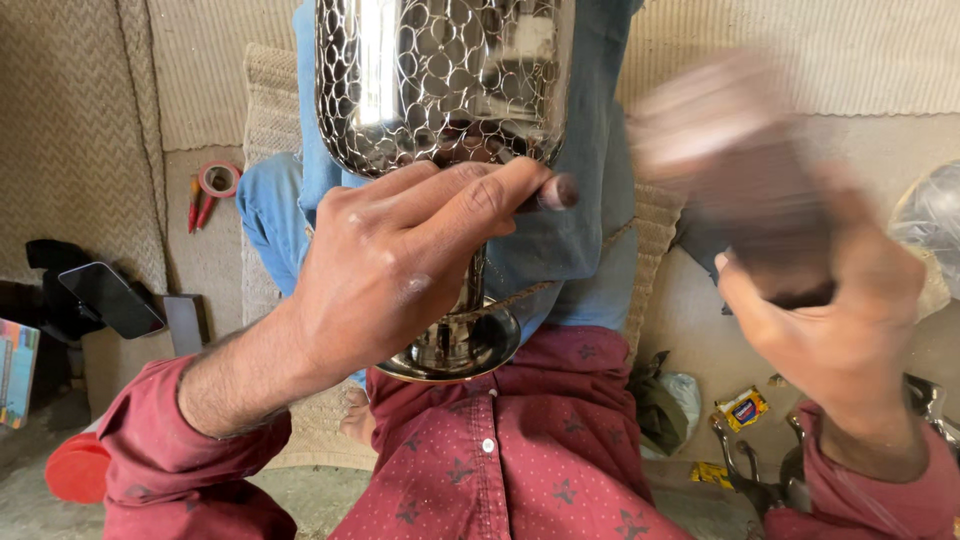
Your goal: The person sits on the floor with a brass lamp base on their lap and holds a small punch against its stem. They repeatedly strike the punch with a wooden mallet, working around the stem to press a decorative pattern into the metal surface.
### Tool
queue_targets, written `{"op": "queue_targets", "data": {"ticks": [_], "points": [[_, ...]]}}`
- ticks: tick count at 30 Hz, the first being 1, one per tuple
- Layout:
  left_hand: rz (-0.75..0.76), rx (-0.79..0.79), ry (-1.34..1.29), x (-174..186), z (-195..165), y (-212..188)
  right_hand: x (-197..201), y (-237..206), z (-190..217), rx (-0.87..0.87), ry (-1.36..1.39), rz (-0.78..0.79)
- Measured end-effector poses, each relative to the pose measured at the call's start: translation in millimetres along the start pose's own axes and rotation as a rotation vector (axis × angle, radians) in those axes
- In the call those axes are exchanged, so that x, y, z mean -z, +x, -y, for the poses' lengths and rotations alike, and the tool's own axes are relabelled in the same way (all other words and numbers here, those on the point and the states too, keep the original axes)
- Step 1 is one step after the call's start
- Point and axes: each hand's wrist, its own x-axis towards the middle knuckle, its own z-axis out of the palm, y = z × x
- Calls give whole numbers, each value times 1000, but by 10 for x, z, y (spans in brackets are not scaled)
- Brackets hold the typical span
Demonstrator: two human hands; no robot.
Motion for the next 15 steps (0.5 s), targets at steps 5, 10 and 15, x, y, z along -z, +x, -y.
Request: {"op": "queue_targets", "data": {"ticks": [5,10,15], "points": [[-132,40,15,-69,-12,-35,111,193,85,-37,-24,101],[-196,36,-42,-77,0,-59,74,230,226,-253,323,-90],[-171,-23,-24,-55,16,-43,96,154,112,22,-83,64]]}}
